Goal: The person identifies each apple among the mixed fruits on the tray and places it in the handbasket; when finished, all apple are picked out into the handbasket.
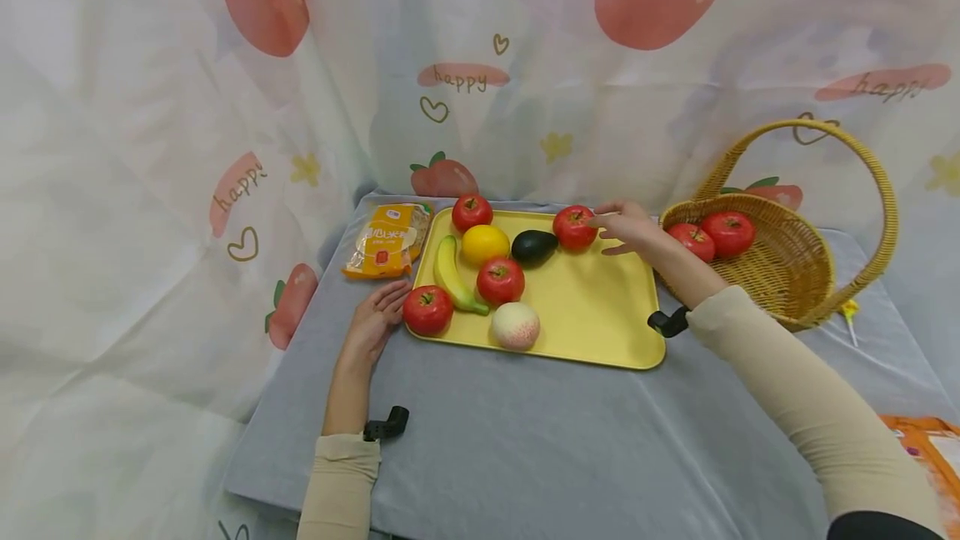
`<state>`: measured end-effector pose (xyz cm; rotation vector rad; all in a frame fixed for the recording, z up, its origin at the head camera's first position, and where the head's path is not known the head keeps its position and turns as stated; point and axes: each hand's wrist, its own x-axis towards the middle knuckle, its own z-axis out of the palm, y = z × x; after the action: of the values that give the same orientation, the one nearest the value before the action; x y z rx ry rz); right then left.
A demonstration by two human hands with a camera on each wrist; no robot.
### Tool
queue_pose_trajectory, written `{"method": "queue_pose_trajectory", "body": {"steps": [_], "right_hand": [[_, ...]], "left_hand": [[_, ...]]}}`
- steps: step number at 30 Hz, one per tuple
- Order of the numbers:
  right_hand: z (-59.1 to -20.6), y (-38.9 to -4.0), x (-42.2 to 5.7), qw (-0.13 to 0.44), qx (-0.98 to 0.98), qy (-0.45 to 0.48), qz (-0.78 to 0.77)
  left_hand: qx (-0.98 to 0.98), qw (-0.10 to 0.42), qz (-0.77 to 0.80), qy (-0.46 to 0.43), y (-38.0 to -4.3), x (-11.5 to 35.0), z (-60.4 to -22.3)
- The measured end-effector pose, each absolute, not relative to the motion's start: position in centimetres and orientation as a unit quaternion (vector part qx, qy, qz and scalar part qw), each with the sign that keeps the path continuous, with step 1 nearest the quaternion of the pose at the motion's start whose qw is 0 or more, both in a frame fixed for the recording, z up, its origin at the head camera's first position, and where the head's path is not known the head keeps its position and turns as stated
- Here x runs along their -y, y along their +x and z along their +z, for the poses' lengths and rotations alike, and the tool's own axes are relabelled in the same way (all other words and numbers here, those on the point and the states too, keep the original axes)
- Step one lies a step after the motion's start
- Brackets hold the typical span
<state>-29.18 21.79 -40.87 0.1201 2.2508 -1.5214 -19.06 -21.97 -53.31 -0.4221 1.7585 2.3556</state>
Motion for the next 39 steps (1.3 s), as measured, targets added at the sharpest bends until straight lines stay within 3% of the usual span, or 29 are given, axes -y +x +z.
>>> {"method": "queue_pose_trajectory", "body": {"steps": [7, 23, 39], "right_hand": [[-42.9, -30.1, -21.3, 0.168, -0.801, 0.075, -0.57], [-45.4, -31.2, -19.9, 0.128, -0.774, 0.122, -0.607], [-45.7, -31.6, -19.7, 0.118, -0.722, 0.164, -0.661]], "left_hand": [[-0.59, 0.084, 0.79, -0.144, -19.1, 22.0, -53.4], [-0.593, 0.081, 0.789, -0.142, -19.3, 21.9, -53.6], [-0.59, 0.081, 0.79, -0.147, -19.2, 21.8, -53.6]]}}
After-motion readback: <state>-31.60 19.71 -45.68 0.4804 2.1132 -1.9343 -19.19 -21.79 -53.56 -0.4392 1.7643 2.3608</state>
